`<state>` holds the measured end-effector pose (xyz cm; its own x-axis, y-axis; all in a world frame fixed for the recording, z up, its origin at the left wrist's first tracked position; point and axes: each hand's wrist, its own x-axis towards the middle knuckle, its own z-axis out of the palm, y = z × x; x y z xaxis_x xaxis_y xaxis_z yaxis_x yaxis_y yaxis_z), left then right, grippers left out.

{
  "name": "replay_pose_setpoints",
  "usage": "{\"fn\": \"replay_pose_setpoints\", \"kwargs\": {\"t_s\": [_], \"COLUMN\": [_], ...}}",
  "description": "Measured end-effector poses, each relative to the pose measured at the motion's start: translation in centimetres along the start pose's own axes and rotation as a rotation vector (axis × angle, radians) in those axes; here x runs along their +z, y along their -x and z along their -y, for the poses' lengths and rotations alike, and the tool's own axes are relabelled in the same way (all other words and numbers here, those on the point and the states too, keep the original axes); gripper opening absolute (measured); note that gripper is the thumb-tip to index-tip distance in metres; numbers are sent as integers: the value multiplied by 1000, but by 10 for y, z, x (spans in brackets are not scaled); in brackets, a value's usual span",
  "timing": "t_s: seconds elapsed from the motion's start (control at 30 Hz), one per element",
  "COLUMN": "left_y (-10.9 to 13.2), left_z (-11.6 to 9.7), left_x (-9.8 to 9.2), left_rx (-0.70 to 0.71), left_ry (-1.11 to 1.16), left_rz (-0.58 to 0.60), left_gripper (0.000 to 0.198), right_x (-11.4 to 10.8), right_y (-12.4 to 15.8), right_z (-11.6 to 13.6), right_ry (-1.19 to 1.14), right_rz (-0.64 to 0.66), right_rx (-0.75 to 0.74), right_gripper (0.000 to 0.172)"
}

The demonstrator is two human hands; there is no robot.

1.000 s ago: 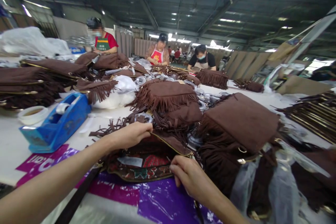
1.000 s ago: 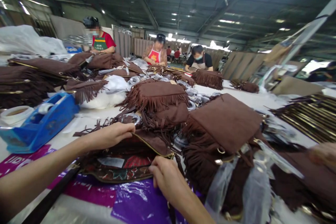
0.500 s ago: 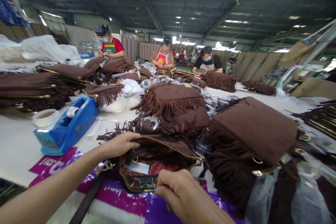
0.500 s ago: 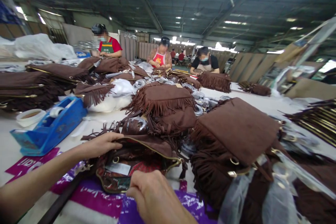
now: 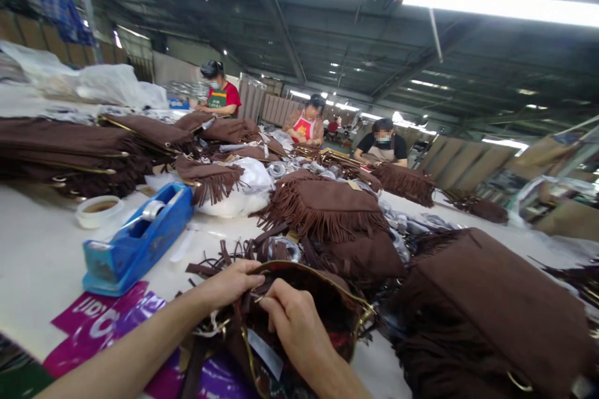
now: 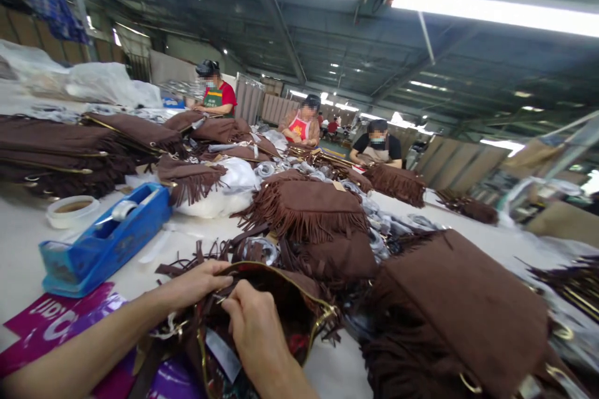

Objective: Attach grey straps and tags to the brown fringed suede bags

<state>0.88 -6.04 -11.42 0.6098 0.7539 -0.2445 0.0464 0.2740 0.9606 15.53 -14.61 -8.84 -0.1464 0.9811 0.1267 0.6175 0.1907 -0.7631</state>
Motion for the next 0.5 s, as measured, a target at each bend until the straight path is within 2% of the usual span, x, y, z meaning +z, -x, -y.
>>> {"fn": "replay_pose_setpoints", "kwargs": {"t_s": [0.07, 0.17, 0.3, 0.4, 0.5], "left_y": [-2, -7, -5, 14, 39], "left_z": [4, 12, 13, -1, -15], "left_x": [0, -2, -5, -6, -4], "left_rx": [11, 37, 101, 365, 683], "left_ry": [11, 17, -42, -234, -744], "left_rz": [-9, -50, -110, -188, -212], "left_gripper": [28, 27, 21, 33, 40], "right_x": [7, 13, 16, 17, 19], "right_y": [-6, -12, -12, -12, -12], "right_z": [-1, -2, -5, -10, -16], "right_ry": [-64, -57, -67, -153, -258], "right_rz": [-5, 6, -6, -18, -12], "right_rx": [-19, -90, -132, -85, -67], "right_gripper": [8, 15, 11, 16, 13]}}
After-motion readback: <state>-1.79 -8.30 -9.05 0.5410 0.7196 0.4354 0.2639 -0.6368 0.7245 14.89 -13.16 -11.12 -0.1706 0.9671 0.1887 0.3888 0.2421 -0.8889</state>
